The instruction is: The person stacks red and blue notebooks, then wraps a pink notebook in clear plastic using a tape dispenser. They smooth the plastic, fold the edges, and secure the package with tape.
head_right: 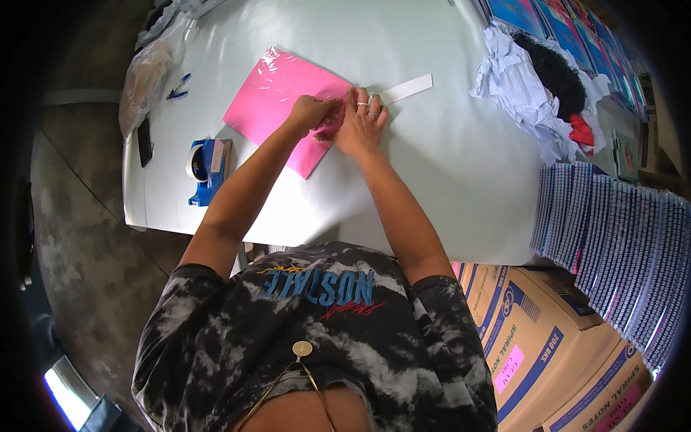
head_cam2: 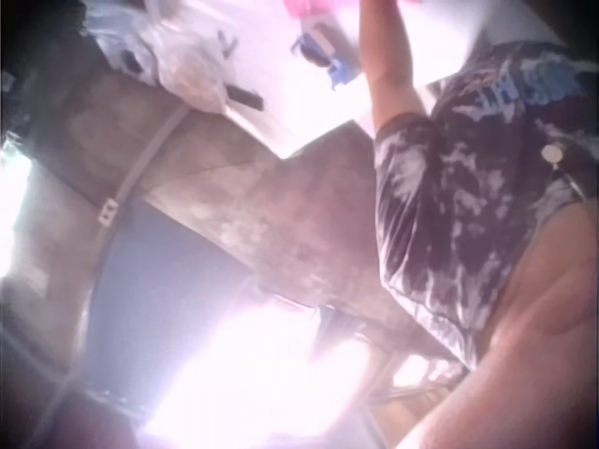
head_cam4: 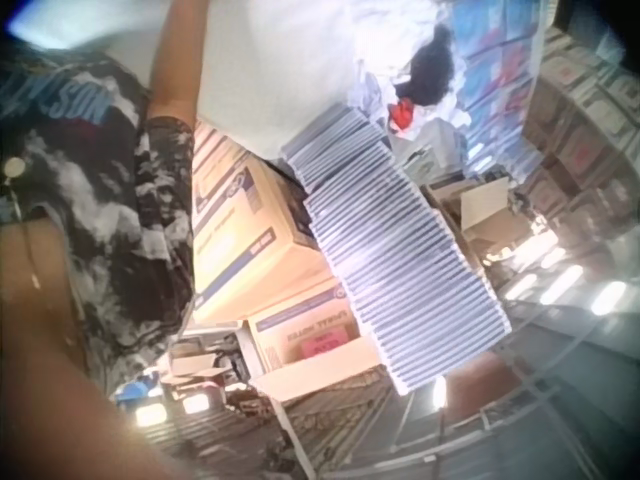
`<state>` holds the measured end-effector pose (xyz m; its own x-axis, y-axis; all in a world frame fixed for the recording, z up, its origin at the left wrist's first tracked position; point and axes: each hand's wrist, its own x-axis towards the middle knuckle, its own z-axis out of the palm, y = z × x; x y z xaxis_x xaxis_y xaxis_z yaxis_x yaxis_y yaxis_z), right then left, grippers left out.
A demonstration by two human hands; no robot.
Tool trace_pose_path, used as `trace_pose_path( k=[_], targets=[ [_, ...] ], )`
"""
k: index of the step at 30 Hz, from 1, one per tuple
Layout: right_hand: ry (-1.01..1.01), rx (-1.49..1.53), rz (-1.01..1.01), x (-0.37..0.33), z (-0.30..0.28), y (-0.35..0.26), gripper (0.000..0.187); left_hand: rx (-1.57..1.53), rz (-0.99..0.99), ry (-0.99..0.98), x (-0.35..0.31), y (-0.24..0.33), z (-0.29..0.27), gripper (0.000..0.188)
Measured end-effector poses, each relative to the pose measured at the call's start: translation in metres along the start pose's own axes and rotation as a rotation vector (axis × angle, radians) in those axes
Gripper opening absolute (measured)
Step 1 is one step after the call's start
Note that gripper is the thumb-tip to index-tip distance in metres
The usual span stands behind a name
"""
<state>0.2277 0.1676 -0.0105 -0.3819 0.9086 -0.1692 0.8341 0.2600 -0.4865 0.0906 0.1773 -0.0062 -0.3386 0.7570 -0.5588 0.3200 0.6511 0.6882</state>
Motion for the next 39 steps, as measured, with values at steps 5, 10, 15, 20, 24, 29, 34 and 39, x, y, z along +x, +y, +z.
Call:
trace_pose_path(
  k=[5, 10, 15, 20, 24, 29, 34, 39],
  targets=[
    [-0.004, 0.014, 0.028, -0.005, -0.01, -0.004, 0.125, 0.105, 0.001, -0.063, 0.002, 0.001, -0.003, 0.032],
    [0.027, 0.014, 0.013, -0.004, -0.008, -0.001, 0.123, 0.162, -0.006, -0.043, -0.002, 0.01, -0.001, 0.033],
    [0.07, -0.031, -0.073, -0.002, -0.002, 0.007, 0.118, 0.274, -0.006, -0.031, -0.003, 0.017, 0.001, 0.036],
    [0.035, -0.059, -0.037, 0.003, -0.008, 0.002, 0.121, 0.362, -0.035, -0.111, 0.001, 0.022, -0.005, 0.036],
    [0.028, -0.093, -0.04, 0.007, -0.005, 0.004, 0.125, 0.659, -0.039, -0.074, -0.003, 0.034, -0.005, 0.04],
    [-0.013, -0.124, 0.006, 0.011, -0.009, 0.001, 0.13, 0.922, -0.01, -0.064, -0.029, 0.041, -0.017, 0.051],
    [-0.082, -0.147, 0.013, 0.01, -0.012, -0.001, 0.134, 1.137, 0.038, -0.129, -0.056, 0.029, -0.04, 0.049],
    [-0.043, 0.019, -0.037, 0.011, -0.014, 0.015, 0.128, 0.593, 0.226, 0.431, -0.115, -0.003, -0.091, 0.035]
  ],
)
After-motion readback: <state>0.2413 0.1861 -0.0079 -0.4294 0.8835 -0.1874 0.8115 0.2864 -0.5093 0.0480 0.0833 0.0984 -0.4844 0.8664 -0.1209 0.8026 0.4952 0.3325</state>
